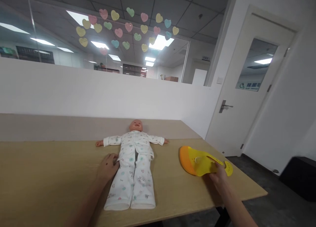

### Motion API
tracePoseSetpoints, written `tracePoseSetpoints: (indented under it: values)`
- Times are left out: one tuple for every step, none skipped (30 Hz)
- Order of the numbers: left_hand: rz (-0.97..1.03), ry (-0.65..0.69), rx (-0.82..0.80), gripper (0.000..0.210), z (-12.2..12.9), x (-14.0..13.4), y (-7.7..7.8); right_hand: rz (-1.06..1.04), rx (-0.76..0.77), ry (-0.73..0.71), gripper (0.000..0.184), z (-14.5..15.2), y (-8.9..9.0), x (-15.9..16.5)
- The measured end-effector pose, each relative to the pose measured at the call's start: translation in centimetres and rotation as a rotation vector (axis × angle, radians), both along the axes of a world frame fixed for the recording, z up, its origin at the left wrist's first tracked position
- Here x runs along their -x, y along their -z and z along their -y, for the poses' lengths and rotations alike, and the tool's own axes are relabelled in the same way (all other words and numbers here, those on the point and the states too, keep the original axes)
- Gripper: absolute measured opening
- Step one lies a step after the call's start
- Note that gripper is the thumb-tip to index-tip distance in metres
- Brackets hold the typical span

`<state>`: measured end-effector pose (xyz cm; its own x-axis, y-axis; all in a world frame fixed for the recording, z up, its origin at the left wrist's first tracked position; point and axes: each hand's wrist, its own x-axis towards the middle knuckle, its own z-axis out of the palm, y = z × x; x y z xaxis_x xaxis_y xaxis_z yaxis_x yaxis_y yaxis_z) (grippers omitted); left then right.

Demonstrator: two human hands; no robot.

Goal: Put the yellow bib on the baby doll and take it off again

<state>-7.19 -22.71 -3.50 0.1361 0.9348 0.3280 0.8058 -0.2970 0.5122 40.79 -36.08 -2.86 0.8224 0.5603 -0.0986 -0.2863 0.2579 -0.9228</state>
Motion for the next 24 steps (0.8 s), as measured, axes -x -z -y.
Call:
tracePoseSetpoints:
  values:
    - [0.080, 0.018, 0.002, 0.023, 0.1, 0.1, 0.1, -0.075, -0.011, 0.007, 0.011, -0.2, -0.8, 0.5]
    - [0.162, 0.027, -0.002, 0.026, 0.2, 0.2, 0.2, -0.147, -0.026, -0.001, 0.010, -0.3, -1.8, 1.1]
    - [0.240, 0.020, -0.015, 0.029, 0.5, 0.2, 0.3, -0.183, -0.050, -0.025, 0.009, -0.2, -3.0, 1.9]
    - [0.313, 0.000, -0.035, 0.030, 0.8, 0.2, 0.2, -0.181, -0.082, -0.092, 0.010, 0.0, -4.3, 2.8]
    - [0.378, -0.021, -0.059, 0.029, 1.2, 0.1, 0.1, -0.160, -0.108, -0.177, 0.013, 0.3, -5.8, 3.9]
    - [0.436, -0.040, -0.080, 0.027, 1.7, -0.1, -0.1, -0.129, -0.117, -0.224, 0.017, 0.8, -7.3, 5.1]
    - [0.490, -0.051, -0.089, 0.025, 2.4, -0.4, -0.5, -0.093, -0.114, -0.273, 0.022, 1.4, -8.8, 6.4]
    - [0.536, -0.044, -0.082, 0.023, 3.2, -0.8, -1.0, -0.053, -0.104, -0.319, 0.028, 2.1, -10.3, 7.8]
    - [0.577, -0.023, -0.062, 0.023, 4.1, -1.3, -1.7, -0.015, -0.076, -0.381, 0.035, 2.9, -11.7, 9.1]
    - [0.616, 0.012, -0.028, 0.023, 5.1, -1.8, -2.5, 0.024, -0.034, -0.458, 0.044, 3.8, -13.0, 10.5]
    - [0.646, 0.069, 0.017, 0.026, 6.2, -2.3, -3.4, 0.061, 0.007, -0.527, 0.052, 4.7, -14.1, 11.8]
    - [0.685, 0.104, 0.060, 0.030, 7.3, -2.7, -4.4, 0.089, 0.030, -0.590, 0.060, 5.7, -15.1, 13.1]
    - [0.722, 0.181, 0.124, 0.032, 8.3, -2.9, -5.3, 0.102, 0.056, -0.619, 0.065, 6.6, -15.9, 14.2]
    - [0.766, 0.284, 0.198, 0.032, 9.3, -3.0, -6.2, 0.127, 0.072, -0.643, 0.068, 7.4, -16.6, 15.3]
    - [0.798, 0.402, 0.318, 0.033, 10.2, -2.9, -6.9, 0.146, 0.078, -0.682, 0.069, 8.1, -17.1, 16.2]
    - [0.840, 0.492, 0.448, 0.034, 10.9, -2.6, -7.4, 0.157, 0.075, -0.723, 0.068, 8.7, -17.4, 17.2]
    - [0.895, 0.566, 0.579, 0.037, 11.5, -2.2, -7.6, 0.165, 0.061, -0.763, 0.065, 9.2, -17.6, 18.0]
    - [0.955, 0.639, 0.700, 0.042, 11.9, -1.6, -7.7, 0.165, 0.044, -0.798, 0.061, 9.6, -17.7, 18.8]
    - [1.005, 0.722, 0.804, 0.047, 12.2, -1.0, -7.6, 0.163, 0.030, -0.821, 0.055, 9.8, -17.7, 19.5]
    - [1.041, 0.818, 0.889, 0.050, 12.5, -0.4, -7.5, 0.162, 0.023, -0.833, 0.049, 10.0, -17.6, 20.2]
    - [1.068, 0.913, 0.946, 0.051, 12.7, 0.2, -7.4, 0.164, 0.024, -0.847, 0.045, 10.0, -17.4, 20.7]
    - [1.097, 0.980, 0.968, 0.049, 12.8, 0.6, -7.3, 0.167, 0.026, -0.866, 0.045, 10.0, -17.2, 21.1]
    - [1.127, 0.999, 0.959, 0.045, 12.9, 0.9, -7.5, 0.171, 0.026, -0.892, 0.047, 9.8, -17.0, 21.4]
    - [1.159, 0.977, 0.932, 0.043, 12.9, 1.1, -7.8, 0.177, 0.019, -0.916, 0.050, 9.6, -16.7, 21.6]
